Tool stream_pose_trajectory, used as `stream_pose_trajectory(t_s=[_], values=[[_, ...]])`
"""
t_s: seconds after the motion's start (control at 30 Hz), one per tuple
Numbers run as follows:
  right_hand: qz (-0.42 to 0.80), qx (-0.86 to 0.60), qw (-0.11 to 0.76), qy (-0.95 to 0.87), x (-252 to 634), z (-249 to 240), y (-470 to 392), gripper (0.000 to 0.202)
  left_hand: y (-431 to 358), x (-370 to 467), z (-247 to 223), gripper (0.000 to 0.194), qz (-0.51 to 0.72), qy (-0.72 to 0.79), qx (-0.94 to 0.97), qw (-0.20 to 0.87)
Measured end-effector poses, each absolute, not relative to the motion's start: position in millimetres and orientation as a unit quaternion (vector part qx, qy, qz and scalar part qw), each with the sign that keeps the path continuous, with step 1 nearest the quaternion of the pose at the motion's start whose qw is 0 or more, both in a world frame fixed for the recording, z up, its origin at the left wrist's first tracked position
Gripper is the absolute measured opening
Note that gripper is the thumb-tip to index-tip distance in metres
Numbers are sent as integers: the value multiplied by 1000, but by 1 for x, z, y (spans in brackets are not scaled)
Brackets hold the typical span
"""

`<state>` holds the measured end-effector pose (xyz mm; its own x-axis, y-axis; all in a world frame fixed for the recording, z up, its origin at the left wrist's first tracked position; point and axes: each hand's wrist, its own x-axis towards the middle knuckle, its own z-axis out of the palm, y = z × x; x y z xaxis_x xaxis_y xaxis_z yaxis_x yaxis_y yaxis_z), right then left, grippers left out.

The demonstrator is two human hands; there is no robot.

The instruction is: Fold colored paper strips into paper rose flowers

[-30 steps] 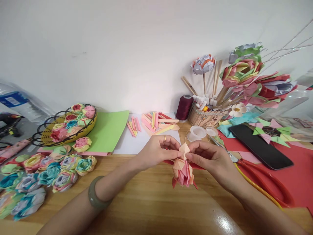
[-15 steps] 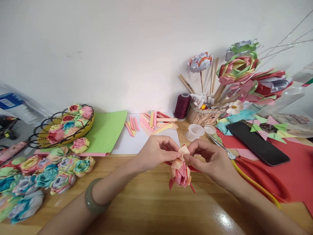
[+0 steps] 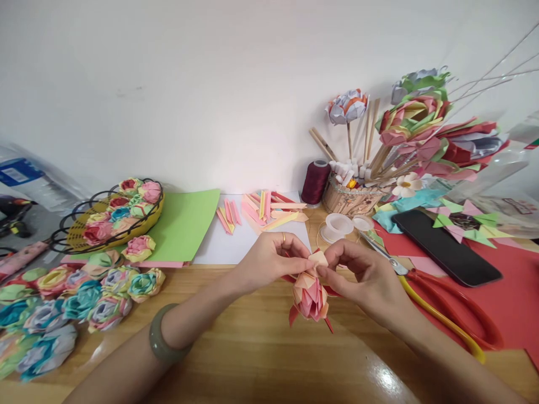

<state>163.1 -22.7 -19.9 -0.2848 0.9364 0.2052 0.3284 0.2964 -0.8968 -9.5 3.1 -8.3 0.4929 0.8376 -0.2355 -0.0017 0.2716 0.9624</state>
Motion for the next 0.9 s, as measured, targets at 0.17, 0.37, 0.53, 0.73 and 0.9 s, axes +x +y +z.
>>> stream_pose_trajectory(t_s=[0.17,0.37,0.53,0.73,0.9], values=[[395,-452,394,-696,163,-22,-23,17,2,-8,-9,18,310,389,551,670],[270,-445,391,-759,162,-20,-26,8,4,-9,-10,15,336,400,567,637],[41,-392,412,-822,166,-24,-26,13,6,-10,-12,13,376,366,509,683],[-53,-347,382,-855,174,-29,-23,16,7,-9,-19,13,376,375,561,635],[32,-443,435,-783,169,-20,-23,4,2,-7,-22,6,468,376,635,487]])
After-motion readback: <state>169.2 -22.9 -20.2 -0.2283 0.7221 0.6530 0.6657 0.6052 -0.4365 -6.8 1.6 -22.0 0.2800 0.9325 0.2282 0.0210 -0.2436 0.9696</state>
